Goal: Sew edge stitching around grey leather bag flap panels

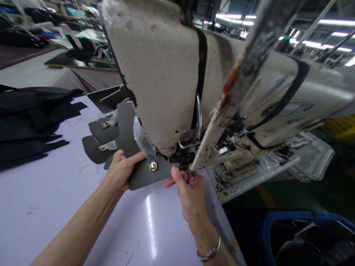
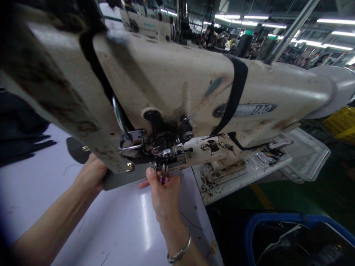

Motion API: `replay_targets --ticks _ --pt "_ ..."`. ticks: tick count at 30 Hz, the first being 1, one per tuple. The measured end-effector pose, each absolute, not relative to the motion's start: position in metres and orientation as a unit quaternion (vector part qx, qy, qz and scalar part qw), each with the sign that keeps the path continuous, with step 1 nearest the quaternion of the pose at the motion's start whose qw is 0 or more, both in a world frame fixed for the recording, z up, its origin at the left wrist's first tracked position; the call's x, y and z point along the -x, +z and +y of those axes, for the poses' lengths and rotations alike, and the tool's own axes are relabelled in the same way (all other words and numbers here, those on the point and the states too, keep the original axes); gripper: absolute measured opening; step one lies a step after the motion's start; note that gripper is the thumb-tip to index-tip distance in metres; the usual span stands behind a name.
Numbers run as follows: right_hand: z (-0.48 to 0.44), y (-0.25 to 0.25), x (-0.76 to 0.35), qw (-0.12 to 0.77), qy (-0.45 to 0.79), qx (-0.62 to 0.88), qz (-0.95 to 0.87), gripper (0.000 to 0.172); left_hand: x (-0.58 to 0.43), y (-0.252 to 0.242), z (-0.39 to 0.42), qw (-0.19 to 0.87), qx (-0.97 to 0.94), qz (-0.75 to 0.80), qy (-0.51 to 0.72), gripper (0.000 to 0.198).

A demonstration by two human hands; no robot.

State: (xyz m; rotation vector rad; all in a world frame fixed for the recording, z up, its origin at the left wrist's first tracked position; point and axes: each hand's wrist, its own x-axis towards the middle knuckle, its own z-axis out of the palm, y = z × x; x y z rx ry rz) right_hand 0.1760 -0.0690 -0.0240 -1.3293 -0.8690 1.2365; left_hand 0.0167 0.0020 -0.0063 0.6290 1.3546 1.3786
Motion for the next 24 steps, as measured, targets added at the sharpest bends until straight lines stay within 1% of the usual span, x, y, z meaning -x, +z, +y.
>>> replay_targets --ticks 6,12,18,21,24 --pt "-0.068 -0.026 -0.167 0.568 0.507 0.561 -0.325 0.045 -0.016 -0.008 0.004 0.508 -0.272 0.568 0.588 0.066" --pt "-0.068 -0.028 -0.165 0.574 0.505 0.559 -0.321 0.045 -0.018 -0.007 0.005 0.509 -0.286 0.553 0.594 0.057" --pt "-0.068 -0.027 -0.164 0.581 0.511 0.554 -0.307 0.049 -0.02 -0.003 0.005 0.502 -0.289 0.56 0.592 0.059" --pt "-0.069 -0.026 -0.161 0.575 0.498 0.564 -0.32 0.048 -0.019 -0.005 0.005 0.508 -0.301 0.55 0.591 0.052" --pt "-0.072 -0.029 -0.154 0.567 0.492 0.572 -0.33 0.048 -0.018 -0.008 0.005 0.507 -0.295 0.55 0.595 0.049"
